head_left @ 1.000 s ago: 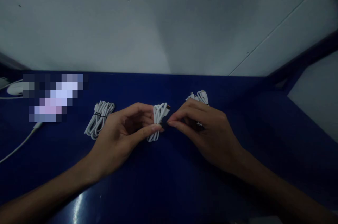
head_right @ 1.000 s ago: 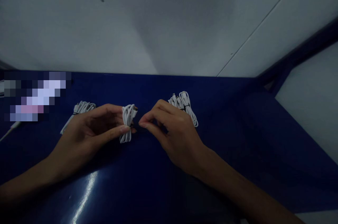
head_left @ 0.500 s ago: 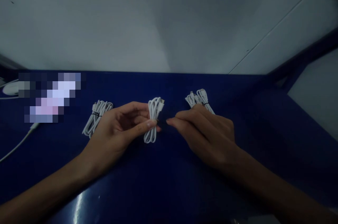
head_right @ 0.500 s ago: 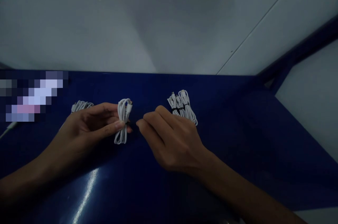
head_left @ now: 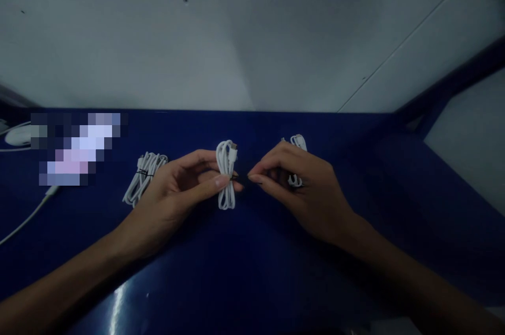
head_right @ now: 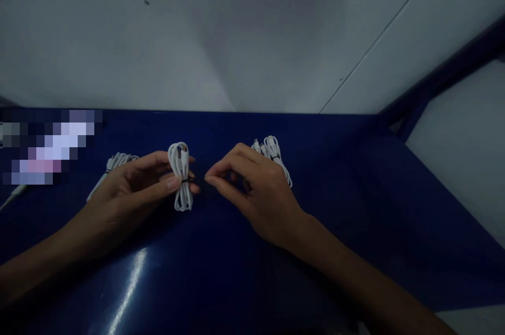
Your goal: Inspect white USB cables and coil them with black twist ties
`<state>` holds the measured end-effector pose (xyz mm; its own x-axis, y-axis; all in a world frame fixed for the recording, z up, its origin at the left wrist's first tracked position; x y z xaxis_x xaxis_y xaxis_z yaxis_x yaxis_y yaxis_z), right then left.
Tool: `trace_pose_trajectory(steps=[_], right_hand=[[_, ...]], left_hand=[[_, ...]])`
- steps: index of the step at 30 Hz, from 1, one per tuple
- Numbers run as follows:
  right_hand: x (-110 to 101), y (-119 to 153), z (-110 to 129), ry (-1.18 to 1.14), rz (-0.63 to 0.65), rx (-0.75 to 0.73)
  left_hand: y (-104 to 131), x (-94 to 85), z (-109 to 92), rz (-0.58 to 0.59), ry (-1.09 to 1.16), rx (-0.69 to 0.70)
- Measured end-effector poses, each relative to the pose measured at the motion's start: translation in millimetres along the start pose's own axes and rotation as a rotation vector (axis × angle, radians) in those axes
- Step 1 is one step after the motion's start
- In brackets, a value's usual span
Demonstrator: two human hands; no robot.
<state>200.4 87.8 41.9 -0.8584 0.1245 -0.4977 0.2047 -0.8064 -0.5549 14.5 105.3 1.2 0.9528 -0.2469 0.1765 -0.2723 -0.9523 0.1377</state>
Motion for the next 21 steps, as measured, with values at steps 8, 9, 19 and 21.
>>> trace_pose_trajectory(steps=[8, 9, 19, 21], right_hand=[[1, 3, -8, -0.101, -0.022, 0.156], [2, 3, -8, -0.109, -0.021, 0.172], [10, 5, -11, -0.219, 0.034, 0.347], [15, 7, -13, -0.262, 0.059, 0.4]], left_hand=[[1, 0.5, 3, -0.06, 0.16, -0.048], [1, 0.1, 4, -0.064, 0.175, -0.052], [-2, -7.3, 12, -0.068, 0.331, -0.097], [-3, -7.8, 11, -0.079, 0.339, -0.088]])
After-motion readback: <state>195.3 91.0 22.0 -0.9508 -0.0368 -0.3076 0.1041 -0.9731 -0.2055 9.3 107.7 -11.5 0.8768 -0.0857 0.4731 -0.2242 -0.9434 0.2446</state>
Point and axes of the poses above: each hand's wrist, its own y-axis away from the middle knuckle, its own x-axis out of the palm, z = x × y, the point moved 8 cm from there along -y, towards the middle knuckle, and after that the axes turned 9 degrees about -z, right-handed, at the moved point
